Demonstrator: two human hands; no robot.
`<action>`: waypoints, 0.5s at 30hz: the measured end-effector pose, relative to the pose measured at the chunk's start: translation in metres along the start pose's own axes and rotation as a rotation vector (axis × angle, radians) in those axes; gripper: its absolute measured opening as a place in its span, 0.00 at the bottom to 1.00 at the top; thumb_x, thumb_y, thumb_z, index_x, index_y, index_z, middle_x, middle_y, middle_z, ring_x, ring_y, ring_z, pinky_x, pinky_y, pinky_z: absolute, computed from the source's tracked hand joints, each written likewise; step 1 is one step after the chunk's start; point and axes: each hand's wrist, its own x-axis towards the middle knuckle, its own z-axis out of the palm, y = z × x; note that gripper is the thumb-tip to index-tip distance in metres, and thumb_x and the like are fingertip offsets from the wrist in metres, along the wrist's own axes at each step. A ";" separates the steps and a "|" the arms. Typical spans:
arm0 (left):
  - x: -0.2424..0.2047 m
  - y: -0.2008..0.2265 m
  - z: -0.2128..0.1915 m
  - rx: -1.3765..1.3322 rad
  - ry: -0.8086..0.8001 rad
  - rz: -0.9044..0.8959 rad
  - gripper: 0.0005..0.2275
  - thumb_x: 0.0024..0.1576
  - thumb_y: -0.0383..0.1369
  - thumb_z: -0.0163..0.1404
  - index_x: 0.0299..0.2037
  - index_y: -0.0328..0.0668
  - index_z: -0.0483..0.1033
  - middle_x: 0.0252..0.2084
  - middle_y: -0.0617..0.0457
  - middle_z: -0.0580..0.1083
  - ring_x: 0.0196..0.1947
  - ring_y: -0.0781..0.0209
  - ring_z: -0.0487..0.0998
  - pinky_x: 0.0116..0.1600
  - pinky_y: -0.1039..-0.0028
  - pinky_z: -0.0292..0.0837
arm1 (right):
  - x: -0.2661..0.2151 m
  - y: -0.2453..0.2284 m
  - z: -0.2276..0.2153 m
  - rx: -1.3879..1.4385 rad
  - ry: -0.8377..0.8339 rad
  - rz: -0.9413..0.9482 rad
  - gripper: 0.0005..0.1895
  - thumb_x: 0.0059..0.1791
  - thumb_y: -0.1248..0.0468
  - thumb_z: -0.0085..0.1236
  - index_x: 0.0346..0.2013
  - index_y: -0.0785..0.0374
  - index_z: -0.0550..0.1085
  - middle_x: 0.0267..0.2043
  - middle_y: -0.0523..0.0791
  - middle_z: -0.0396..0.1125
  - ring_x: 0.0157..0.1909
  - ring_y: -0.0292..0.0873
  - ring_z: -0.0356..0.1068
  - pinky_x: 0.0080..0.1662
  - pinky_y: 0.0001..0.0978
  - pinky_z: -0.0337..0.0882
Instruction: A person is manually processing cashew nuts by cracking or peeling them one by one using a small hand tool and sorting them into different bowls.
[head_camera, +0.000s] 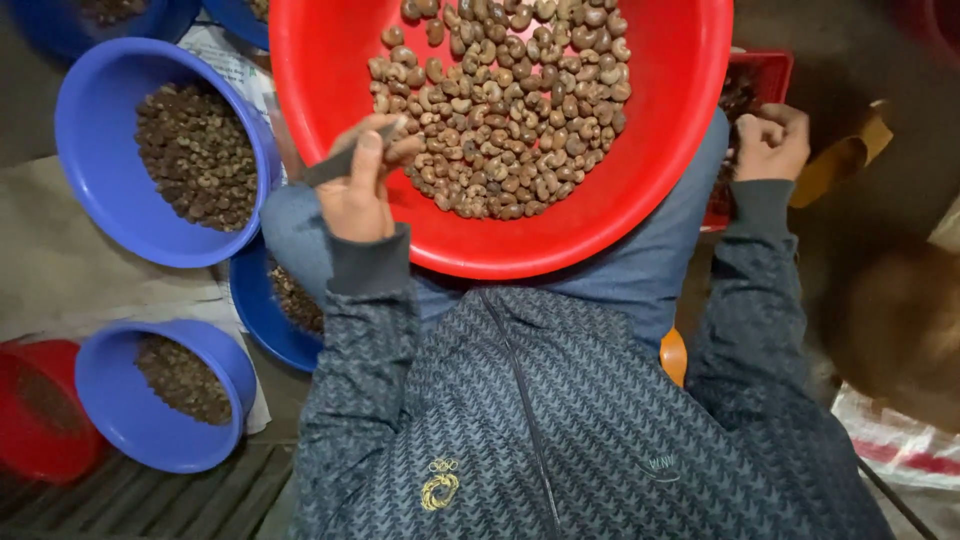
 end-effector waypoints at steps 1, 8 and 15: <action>0.010 0.006 -0.002 0.000 0.002 0.006 0.09 0.65 0.29 0.49 0.51 0.36 0.78 0.48 0.42 0.80 0.42 0.53 0.84 0.51 0.68 0.85 | 0.002 -0.023 -0.002 0.004 -0.001 -0.005 0.11 0.54 0.75 0.60 0.51 0.73 0.71 0.40 0.50 0.68 0.37 0.39 0.64 0.41 0.30 0.72; 0.063 0.005 -0.025 -0.019 0.031 0.091 0.12 0.65 0.32 0.53 0.54 0.32 0.75 0.48 0.39 0.80 0.41 0.52 0.84 0.48 0.70 0.83 | 0.012 -0.153 0.015 0.184 -0.270 0.014 0.19 0.60 0.65 0.40 0.64 0.69 0.60 0.56 0.57 0.67 0.34 0.42 0.64 0.34 0.29 0.68; 0.060 0.005 -0.036 -0.133 0.023 0.124 0.11 0.66 0.33 0.54 0.54 0.35 0.76 0.50 0.43 0.80 0.43 0.51 0.84 0.48 0.68 0.81 | 0.020 -0.224 0.036 -0.319 -0.552 -0.183 0.44 0.50 0.72 0.62 0.75 0.64 0.48 0.68 0.64 0.60 0.61 0.64 0.68 0.57 0.49 0.71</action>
